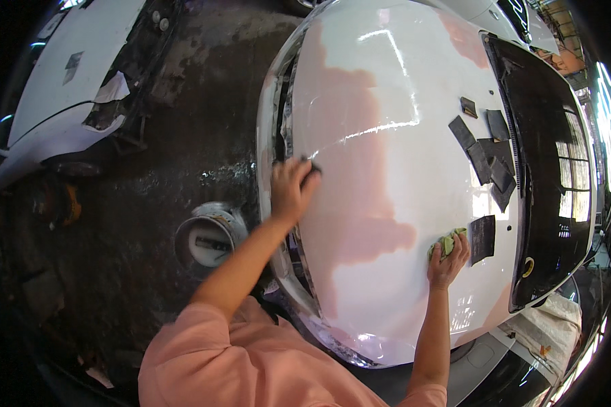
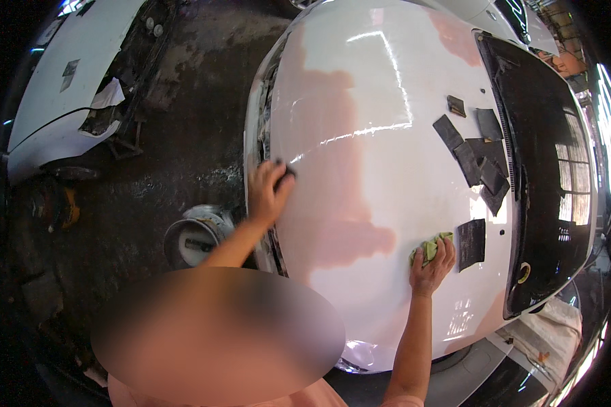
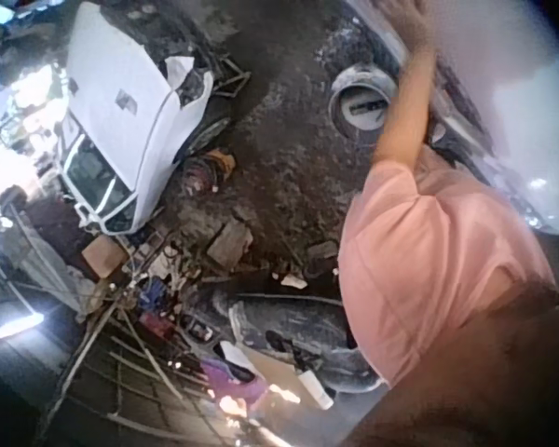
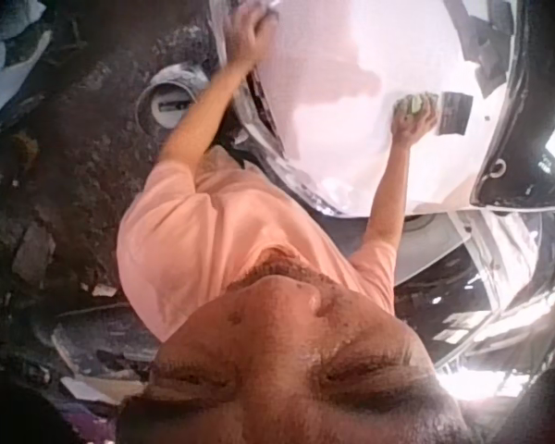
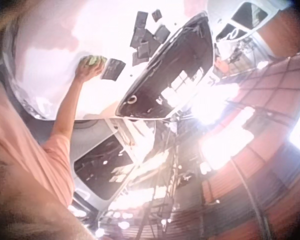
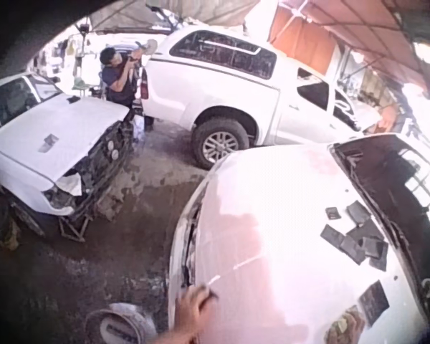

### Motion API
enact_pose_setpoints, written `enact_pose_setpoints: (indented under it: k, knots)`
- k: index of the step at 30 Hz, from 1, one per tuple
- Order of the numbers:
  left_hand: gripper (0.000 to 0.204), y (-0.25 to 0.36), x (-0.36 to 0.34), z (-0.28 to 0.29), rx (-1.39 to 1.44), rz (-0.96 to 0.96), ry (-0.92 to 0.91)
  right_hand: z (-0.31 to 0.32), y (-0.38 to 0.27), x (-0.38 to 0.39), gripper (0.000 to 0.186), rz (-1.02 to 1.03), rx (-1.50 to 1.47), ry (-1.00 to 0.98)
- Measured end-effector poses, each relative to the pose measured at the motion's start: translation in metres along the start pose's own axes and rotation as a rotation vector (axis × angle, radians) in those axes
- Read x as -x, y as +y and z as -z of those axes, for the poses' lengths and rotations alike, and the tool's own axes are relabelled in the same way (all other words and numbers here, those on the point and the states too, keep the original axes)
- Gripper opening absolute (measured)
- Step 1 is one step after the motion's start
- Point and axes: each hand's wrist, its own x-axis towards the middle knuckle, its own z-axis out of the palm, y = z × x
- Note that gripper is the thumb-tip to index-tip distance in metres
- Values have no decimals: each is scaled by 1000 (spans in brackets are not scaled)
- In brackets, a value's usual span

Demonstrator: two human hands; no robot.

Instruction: The person sands a car hood using a sanding block and water from a bucket, wiping the surface with a rag.

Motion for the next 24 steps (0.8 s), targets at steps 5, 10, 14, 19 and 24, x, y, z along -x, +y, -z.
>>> enact_pose_setpoints:
  k: [5,10,14,19,24]
  knots:
    - [38,-62,-152,-28,-18,218,97,-4,-15,-11,54,50,-43,20]
    - [36,5,0,-15,-40,34,59,1,1,0,54,10,10,16]
    - [35,4,-13,-10,-5,45,23,4,-2,-3,55,3,-9,11]
    - [37,-54,-148,-27,-66,299,100,-5,-15,-13,55,2,-48,4]
    - [40,-1,9,-18,-46,97,73,4,-3,-3,55,-27,-5,-12]
